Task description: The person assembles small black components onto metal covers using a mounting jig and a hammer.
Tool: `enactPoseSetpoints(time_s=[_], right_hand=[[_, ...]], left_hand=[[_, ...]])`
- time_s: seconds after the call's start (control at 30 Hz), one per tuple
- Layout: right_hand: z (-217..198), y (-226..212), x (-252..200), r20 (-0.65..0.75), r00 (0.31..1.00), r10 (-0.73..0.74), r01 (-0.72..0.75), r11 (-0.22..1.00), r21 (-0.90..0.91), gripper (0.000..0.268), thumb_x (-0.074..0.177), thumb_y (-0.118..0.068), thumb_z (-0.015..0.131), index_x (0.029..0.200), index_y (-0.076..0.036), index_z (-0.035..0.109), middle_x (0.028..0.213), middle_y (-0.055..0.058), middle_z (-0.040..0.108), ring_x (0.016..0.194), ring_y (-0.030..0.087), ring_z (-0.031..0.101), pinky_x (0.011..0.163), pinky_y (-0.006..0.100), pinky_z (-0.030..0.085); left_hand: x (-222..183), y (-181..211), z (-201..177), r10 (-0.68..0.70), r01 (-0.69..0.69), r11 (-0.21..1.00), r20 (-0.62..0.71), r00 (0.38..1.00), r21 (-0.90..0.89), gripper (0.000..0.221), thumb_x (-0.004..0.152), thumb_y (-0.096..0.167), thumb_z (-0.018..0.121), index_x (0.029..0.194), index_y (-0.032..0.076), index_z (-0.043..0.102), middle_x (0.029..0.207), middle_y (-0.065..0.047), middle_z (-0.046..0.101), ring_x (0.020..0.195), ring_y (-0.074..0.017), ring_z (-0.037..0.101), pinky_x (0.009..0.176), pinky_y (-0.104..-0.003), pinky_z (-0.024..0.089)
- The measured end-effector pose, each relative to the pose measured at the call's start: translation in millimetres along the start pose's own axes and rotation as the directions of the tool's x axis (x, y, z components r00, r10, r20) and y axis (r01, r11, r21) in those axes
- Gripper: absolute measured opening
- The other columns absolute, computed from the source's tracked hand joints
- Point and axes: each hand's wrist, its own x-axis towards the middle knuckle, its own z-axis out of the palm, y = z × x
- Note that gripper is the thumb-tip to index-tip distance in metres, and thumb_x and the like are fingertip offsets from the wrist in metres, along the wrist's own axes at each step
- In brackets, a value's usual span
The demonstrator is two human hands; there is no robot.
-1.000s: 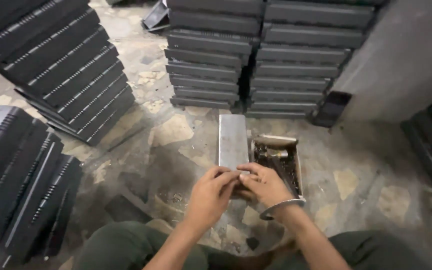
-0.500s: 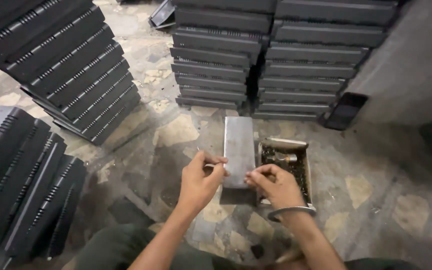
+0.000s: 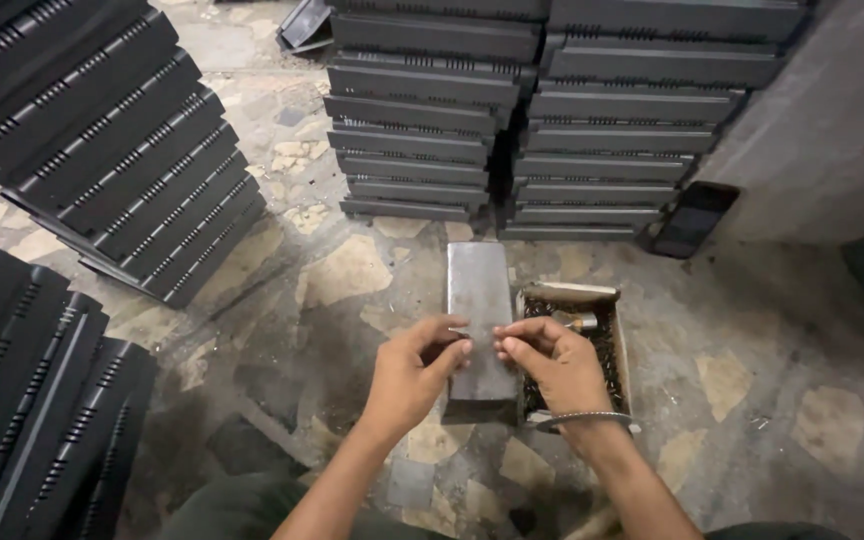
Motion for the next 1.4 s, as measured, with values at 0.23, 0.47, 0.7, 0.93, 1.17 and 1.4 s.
enactPoseSetpoints(time_s=[0.23, 0.47, 0.7, 0.93, 1.17, 1.4], right_hand=[[2, 9, 4, 0.039, 0.998, -0.05, 0.048, 0.998, 0.042, 0.016, 0.094, 0.001, 0.061, 0.108, 0.005, 0.068, 0.11, 0.011, 0.075, 0.099, 0.016, 0.072, 0.091, 0.029, 0.06], [7, 4, 1, -0.004, 0.991, -0.133, 0.132, 0.986, -0.102, 0.017, 0.09, -0.001, 0.07, 0.106, 0.0, 0.071, 0.105, 0.006, 0.077, 0.095, 0.012, 0.069, 0.085, 0.027, 0.056], [10, 3, 4, -0.085, 0.964, -0.253, 0.209, 0.912, -0.352, 0.014, 0.087, -0.006, 0.075, 0.099, -0.001, 0.074, 0.088, 0.003, 0.078, 0.081, 0.008, 0.072, 0.076, 0.025, 0.058], [23, -16, -4, -0.013, 0.886, -0.464, 0.348, 0.681, -0.645, 0.017, 0.084, -0.009, 0.077, 0.1, -0.006, 0.074, 0.092, 0.008, 0.077, 0.079, 0.016, 0.075, 0.069, 0.029, 0.057], [24, -15, 0, 0.005, 0.899, -0.438, 0.34, 0.691, -0.638, 0.02, 0.082, -0.007, 0.074, 0.102, -0.006, 0.072, 0.093, 0.009, 0.077, 0.082, 0.019, 0.077, 0.07, 0.031, 0.059], [29, -25, -6, -0.042, 0.917, -0.398, 0.276, 0.705, -0.653, 0.018, 0.083, -0.007, 0.075, 0.101, -0.005, 0.072, 0.093, 0.009, 0.077, 0.082, 0.018, 0.078, 0.069, 0.031, 0.06]], left_hand=[[4, 3, 6, -0.013, 0.014, 0.994, -0.004, 1.0, 0.104, 0.018, 0.091, 0.01, 0.073, 0.106, 0.002, 0.074, 0.085, -0.008, 0.079, 0.075, -0.0103, 0.076, 0.066, -0.026, 0.058], [-1, 12, 14, 0.126, -0.11, 0.974, -0.066, 0.99, 0.198, 0.017, 0.089, 0.011, 0.074, 0.104, 0.004, 0.075, 0.087, -0.009, 0.079, 0.074, -0.0134, 0.077, 0.067, -0.028, 0.058], [1, 12, 8, 0.325, -0.282, 0.875, -0.046, 0.945, 0.393, 0.016, 0.089, 0.011, 0.074, 0.104, 0.008, 0.077, 0.089, -0.01, 0.072, 0.07, -0.0217, 0.071, 0.063, -0.033, 0.056], [10, 2, 6, 0.339, -0.325, 0.852, 0.04, 0.94, 0.41, 0.015, 0.085, 0.009, 0.076, 0.099, 0.005, 0.073, 0.088, -0.012, 0.07, 0.073, -0.0252, 0.071, 0.066, -0.035, 0.057], [15, 2, 4, 0.32, -0.331, 0.831, 0.103, 0.942, 0.447, 0.017, 0.083, 0.005, 0.074, 0.1, 0.006, 0.074, 0.09, -0.013, 0.068, 0.079, -0.0294, 0.071, 0.071, -0.037, 0.057], [13, 12, 5, 0.259, -0.273, 0.854, 0.094, 0.961, 0.443, 0.017, 0.085, 0.007, 0.074, 0.101, 0.006, 0.075, 0.088, -0.012, 0.068, 0.075, -0.0266, 0.07, 0.069, -0.036, 0.056]])
